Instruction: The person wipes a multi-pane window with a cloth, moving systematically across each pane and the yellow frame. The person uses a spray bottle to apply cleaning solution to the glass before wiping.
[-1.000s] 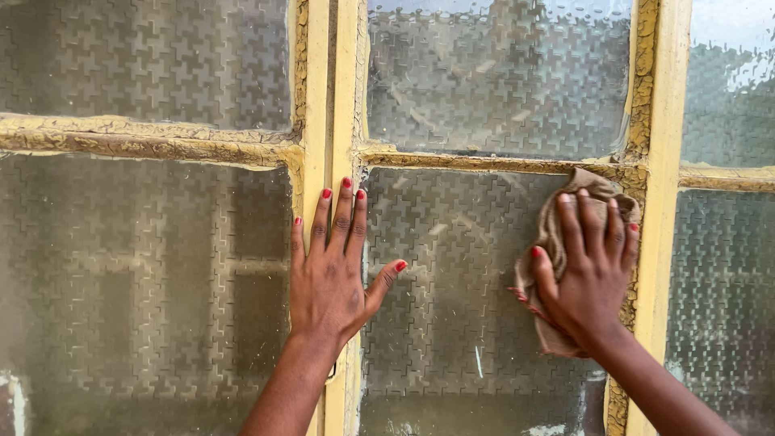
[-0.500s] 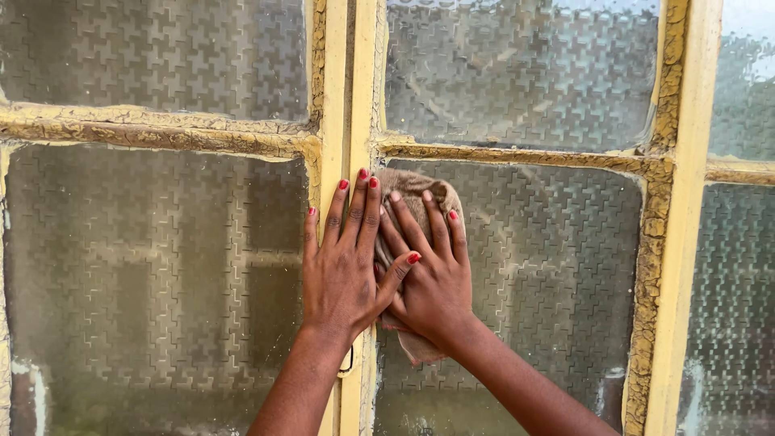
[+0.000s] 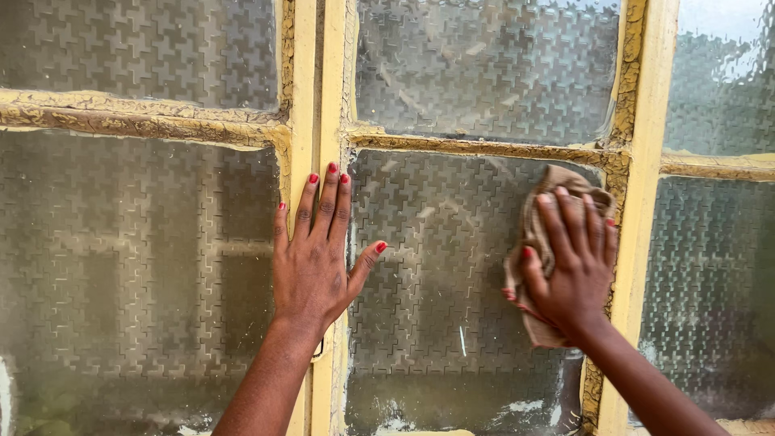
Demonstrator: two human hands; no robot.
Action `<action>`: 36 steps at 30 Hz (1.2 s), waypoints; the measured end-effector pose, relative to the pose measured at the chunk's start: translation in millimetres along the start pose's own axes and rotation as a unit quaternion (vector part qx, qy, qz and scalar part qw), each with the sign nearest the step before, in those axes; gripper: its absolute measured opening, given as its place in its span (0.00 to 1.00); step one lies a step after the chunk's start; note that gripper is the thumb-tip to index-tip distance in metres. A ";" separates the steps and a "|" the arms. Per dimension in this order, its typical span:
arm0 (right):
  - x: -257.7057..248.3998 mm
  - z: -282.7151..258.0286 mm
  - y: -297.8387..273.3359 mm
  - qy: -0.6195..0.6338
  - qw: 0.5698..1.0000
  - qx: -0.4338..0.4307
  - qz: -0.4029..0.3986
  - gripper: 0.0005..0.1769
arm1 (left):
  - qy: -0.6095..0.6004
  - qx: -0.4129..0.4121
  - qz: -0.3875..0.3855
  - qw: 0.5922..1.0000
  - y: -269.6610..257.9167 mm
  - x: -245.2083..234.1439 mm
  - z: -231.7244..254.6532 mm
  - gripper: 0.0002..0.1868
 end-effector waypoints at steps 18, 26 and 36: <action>58.4 -145.6 -35.7 0.038 0.983 -0.147 -0.100 0.40 | -0.030 -0.015 0.026 0.999 -11.6 -7.1 -0.9 0.48; 64.9 -196.0 74.6 0.073 0.980 -0.169 -0.080 0.39 | -0.035 -0.017 0.017 0.999 -11.9 -5.8 -2.5 0.46; 78.6 -199.1 27.9 0.067 0.978 -0.160 -0.116 0.41 | -0.055 -0.008 0.018 0.998 -15.1 -7.7 -3.2 0.52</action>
Point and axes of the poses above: each hand's wrist, its own y-axis towards the middle knuckle, its own x-axis out of the palm, z = x × y, the point moved 10 cm from there along y, towards the middle knuckle, and after that the axes turned 8 degrees about y, right-handed, at the moved point
